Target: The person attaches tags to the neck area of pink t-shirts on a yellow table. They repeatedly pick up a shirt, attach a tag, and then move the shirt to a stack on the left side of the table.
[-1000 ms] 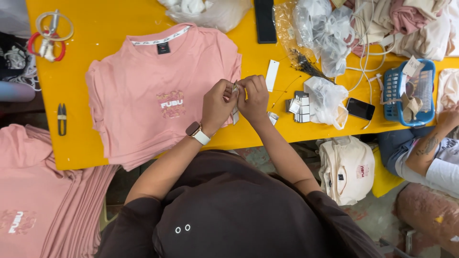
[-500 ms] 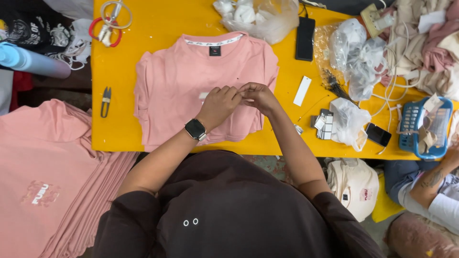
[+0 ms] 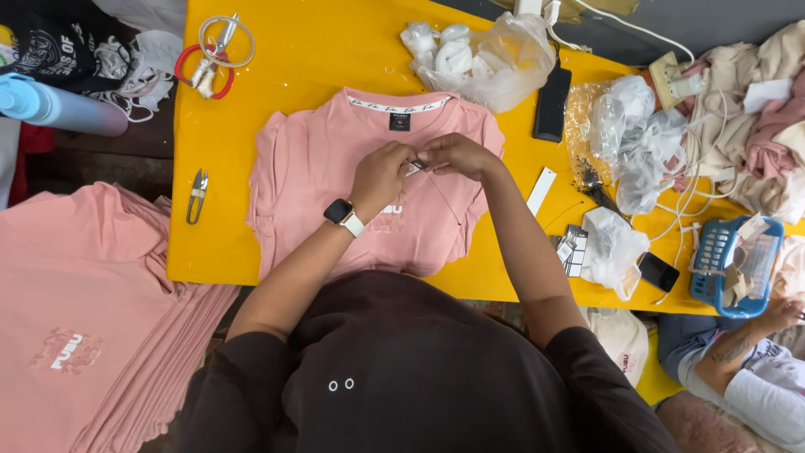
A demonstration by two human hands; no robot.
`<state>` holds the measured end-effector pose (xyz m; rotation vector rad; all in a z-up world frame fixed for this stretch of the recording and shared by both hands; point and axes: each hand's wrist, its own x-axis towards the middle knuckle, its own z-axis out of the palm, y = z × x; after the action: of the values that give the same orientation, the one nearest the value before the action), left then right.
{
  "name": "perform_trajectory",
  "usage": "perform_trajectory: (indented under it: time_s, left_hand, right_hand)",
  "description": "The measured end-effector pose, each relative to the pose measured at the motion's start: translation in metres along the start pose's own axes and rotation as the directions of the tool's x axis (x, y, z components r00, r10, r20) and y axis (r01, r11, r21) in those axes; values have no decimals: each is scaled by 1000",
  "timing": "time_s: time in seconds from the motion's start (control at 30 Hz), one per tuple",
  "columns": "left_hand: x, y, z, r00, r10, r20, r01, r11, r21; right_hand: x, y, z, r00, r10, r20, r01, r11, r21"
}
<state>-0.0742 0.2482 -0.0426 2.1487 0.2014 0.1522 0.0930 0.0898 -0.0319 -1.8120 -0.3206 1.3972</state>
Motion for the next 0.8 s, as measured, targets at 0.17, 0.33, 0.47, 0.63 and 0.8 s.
perform_trajectory:
  time_s: [0.17, 0.33, 0.47, 0.63, 0.8]
  left_hand:
    - [8, -29, 25, 992, 124, -14, -120, 977, 179]
    - [8, -15, 22, 986, -138, -99, 100, 944, -315]
    - [11, -30, 20, 964, -254, -81, 218, 925, -311]
    - [19, -34, 14, 984, 3, -177, 75, 898, 433]
    - [44, -64, 20, 939, 258, -227, -121, 867, 483]
  right_hand:
    - [25, 23, -11, 997, 2, 75, -13, 989, 149]
    - [35, 15, -8, 956, -167, -242, 243, 910, 335]
    - [43, 8, 5, 757, -321, -569, 458, 882, 111]
    - [44, 12, 19, 617, -543, -569, 428, 839, -336]
    - [25, -3, 38, 578, -631, -517, 407, 773, -487]
